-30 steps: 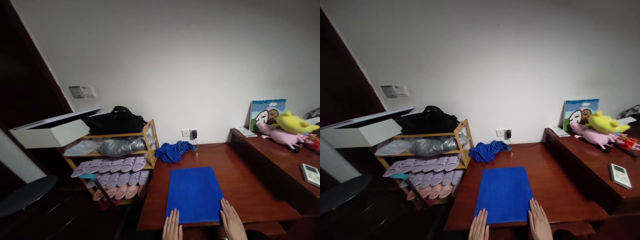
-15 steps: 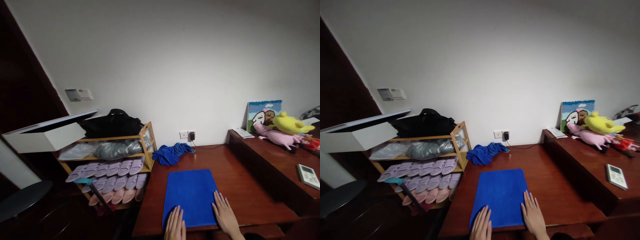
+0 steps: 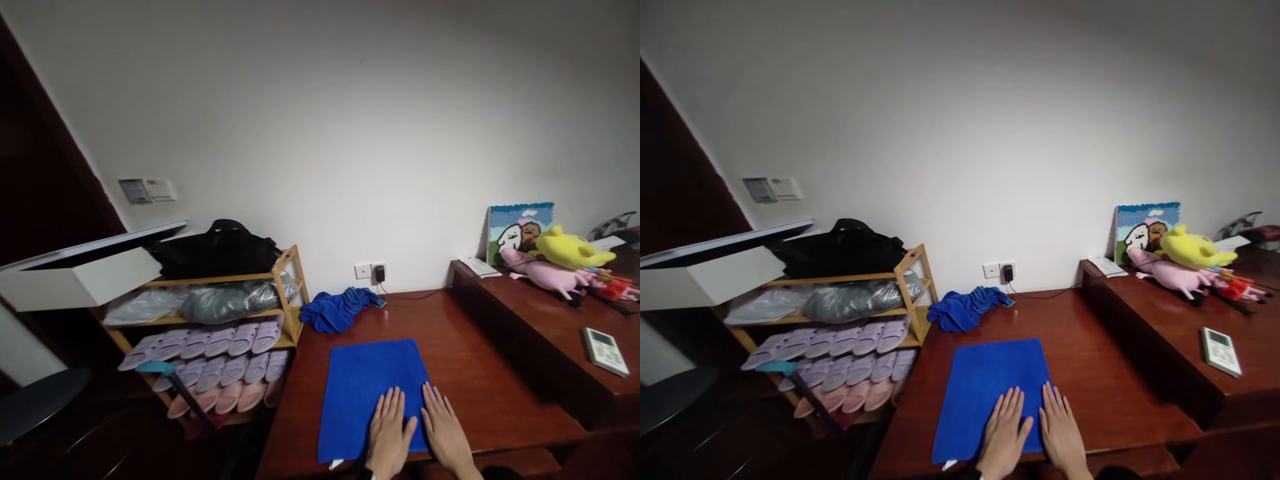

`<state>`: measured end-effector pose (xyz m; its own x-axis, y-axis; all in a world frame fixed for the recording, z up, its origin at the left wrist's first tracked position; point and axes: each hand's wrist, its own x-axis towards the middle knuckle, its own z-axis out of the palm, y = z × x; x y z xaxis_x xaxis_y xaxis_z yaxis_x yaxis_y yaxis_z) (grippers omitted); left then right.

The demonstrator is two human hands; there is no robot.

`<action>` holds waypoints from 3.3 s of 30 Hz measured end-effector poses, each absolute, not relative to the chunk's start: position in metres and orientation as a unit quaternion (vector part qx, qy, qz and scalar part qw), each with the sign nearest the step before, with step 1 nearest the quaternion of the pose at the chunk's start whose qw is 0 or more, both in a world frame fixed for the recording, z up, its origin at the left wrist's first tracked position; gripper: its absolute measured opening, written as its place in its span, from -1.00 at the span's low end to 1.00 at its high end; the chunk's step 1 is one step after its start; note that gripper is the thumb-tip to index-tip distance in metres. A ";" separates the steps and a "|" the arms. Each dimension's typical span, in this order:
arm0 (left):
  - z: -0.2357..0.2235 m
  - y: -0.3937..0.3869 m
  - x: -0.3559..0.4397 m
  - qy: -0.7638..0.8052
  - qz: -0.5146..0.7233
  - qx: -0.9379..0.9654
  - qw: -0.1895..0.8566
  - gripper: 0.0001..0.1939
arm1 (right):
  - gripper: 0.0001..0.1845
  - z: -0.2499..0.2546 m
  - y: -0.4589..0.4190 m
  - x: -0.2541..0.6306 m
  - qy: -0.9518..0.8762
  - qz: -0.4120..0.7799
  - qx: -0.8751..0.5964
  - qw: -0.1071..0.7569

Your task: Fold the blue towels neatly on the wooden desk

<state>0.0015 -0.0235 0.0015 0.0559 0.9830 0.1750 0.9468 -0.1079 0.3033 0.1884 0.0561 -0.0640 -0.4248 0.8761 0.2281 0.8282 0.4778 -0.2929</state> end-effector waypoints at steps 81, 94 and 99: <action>0.005 0.061 0.012 0.663 0.154 0.725 0.107 -0.22 | -0.27 -0.020 0.142 0.146 -0.842 0.109 -0.524 0.070; -0.002 -0.019 -0.177 0.822 0.100 0.560 0.034 -0.20 | -0.22 -0.017 0.136 0.144 -0.825 0.107 -0.554 0.041; -0.003 -0.027 -0.182 0.815 0.128 0.564 0.030 -0.20 | -0.22 -0.017 0.143 0.143 -0.821 0.121 -0.557 0.029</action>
<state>-0.1815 -0.0267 -0.0030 -0.3617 0.9274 0.0950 0.9119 0.3307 0.2432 0.1429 0.1430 -0.0168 -0.3770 0.9221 -0.0866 0.9079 0.3495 -0.2314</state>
